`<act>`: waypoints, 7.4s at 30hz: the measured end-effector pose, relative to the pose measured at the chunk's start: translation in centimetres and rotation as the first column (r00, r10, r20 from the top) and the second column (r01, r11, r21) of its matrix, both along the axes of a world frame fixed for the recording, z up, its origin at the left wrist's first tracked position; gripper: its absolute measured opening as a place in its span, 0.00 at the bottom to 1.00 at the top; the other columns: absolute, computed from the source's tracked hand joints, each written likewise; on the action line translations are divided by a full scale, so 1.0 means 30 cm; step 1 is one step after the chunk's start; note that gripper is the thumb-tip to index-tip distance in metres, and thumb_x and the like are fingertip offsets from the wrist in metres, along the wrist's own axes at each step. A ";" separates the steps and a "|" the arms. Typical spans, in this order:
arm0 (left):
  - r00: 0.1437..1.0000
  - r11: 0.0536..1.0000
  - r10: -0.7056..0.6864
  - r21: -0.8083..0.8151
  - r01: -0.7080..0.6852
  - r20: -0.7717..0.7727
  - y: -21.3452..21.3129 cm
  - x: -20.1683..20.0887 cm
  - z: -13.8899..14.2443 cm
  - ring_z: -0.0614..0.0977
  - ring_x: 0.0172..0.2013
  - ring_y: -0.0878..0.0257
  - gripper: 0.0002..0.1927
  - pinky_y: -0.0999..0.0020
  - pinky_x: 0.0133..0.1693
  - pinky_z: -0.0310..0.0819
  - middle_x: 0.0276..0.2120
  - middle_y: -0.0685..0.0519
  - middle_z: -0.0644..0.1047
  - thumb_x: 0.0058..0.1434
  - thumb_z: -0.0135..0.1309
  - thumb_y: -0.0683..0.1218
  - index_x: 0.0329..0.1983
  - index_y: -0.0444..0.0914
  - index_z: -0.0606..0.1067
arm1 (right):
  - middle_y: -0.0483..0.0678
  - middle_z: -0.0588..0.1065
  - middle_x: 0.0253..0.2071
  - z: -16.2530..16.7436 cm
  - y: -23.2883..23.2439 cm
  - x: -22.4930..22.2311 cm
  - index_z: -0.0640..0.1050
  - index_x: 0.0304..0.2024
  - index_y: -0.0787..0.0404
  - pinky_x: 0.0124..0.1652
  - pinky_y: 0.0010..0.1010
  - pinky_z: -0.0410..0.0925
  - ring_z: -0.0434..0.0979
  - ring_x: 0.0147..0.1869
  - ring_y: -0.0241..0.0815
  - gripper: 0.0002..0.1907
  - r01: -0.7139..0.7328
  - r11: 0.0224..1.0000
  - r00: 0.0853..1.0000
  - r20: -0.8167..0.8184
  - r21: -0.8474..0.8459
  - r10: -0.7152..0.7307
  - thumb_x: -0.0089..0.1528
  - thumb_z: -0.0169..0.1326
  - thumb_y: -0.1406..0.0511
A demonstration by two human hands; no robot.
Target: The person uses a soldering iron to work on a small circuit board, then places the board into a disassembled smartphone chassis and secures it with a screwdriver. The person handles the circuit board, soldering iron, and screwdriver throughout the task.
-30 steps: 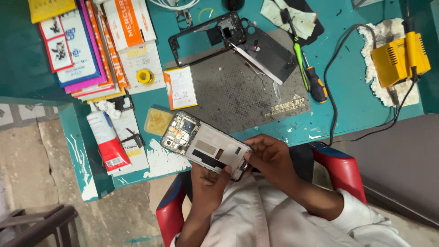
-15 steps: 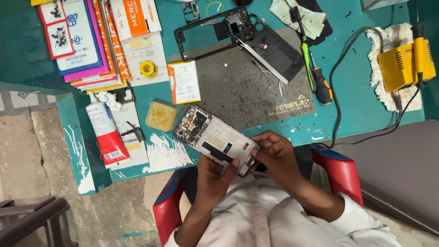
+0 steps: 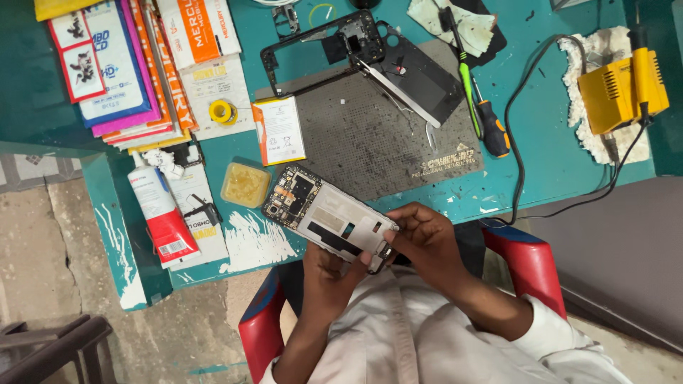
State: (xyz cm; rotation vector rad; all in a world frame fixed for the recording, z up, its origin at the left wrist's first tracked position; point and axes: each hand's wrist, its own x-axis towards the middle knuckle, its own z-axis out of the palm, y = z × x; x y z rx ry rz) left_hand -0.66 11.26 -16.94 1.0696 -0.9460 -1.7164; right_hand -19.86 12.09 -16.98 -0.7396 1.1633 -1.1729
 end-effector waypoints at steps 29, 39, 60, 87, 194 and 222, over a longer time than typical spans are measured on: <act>0.995 0.997 -0.042 -0.055 0.047 0.090 -0.037 -0.033 0.007 0.85 0.46 0.63 0.20 0.71 0.45 0.81 0.45 0.47 0.83 0.59 0.64 0.34 0.52 0.30 0.72 | 0.50 0.82 0.39 -0.027 -0.022 -0.017 0.75 0.50 0.72 0.34 0.22 0.76 0.81 0.36 0.31 0.14 0.049 0.999 0.999 -0.010 0.002 -0.049 0.62 0.56 0.76; 0.999 0.996 0.030 -0.079 -0.028 0.024 -0.152 -0.058 0.022 0.84 0.48 0.62 0.26 0.69 0.50 0.78 0.46 0.47 0.81 0.55 0.62 0.32 0.57 0.30 0.69 | 0.43 0.79 0.35 0.061 -0.148 -0.065 0.80 0.45 0.69 0.34 0.20 0.72 0.78 0.36 0.29 0.10 0.022 0.940 0.914 -0.375 -0.340 -0.157 0.61 0.61 0.73; 0.990 0.997 0.004 -0.070 -0.014 -0.141 -0.287 -0.063 0.051 0.86 0.41 0.57 0.26 0.64 0.43 0.85 0.44 0.42 0.82 0.59 0.60 0.34 0.60 0.29 0.64 | 0.46 0.77 0.24 0.129 -0.217 -0.023 0.79 0.34 0.69 0.26 0.21 0.67 0.74 0.25 0.30 0.03 0.282 0.841 0.861 -0.266 -0.462 -0.434 0.61 0.59 0.72; 0.999 0.983 0.023 -0.183 -0.029 -0.032 -0.278 -0.077 -0.018 0.81 0.55 0.59 0.34 0.66 0.57 0.76 0.54 0.43 0.78 0.58 0.63 0.36 0.66 0.28 0.63 | 0.46 0.78 0.28 0.051 -0.199 -0.071 0.78 0.36 0.67 0.31 0.20 0.70 0.76 0.29 0.30 0.03 0.232 0.853 0.834 -0.356 -0.467 -0.421 0.64 0.58 0.72; 0.986 0.860 0.158 -0.497 -0.115 0.046 0.001 -0.017 0.274 0.83 0.54 0.58 0.35 0.65 0.55 0.82 0.55 0.42 0.78 0.61 0.64 0.32 0.68 0.29 0.60 | 0.56 0.77 0.52 0.414 -0.069 -0.029 0.67 0.68 0.77 0.57 0.26 0.71 0.77 0.57 0.37 0.26 -0.148 0.947 0.984 0.054 -0.284 0.171 0.66 0.51 0.81; 0.996 0.891 0.077 -0.446 -0.086 -0.039 0.021 -0.025 0.270 0.83 0.58 0.55 0.35 0.64 0.55 0.82 0.59 0.39 0.75 0.65 0.62 0.32 0.70 0.31 0.59 | 0.62 0.77 0.58 0.385 -0.044 -0.052 0.66 0.70 0.80 0.61 0.31 0.71 0.79 0.61 0.43 0.28 -0.189 0.937 0.969 0.096 -0.293 0.226 0.70 0.53 0.72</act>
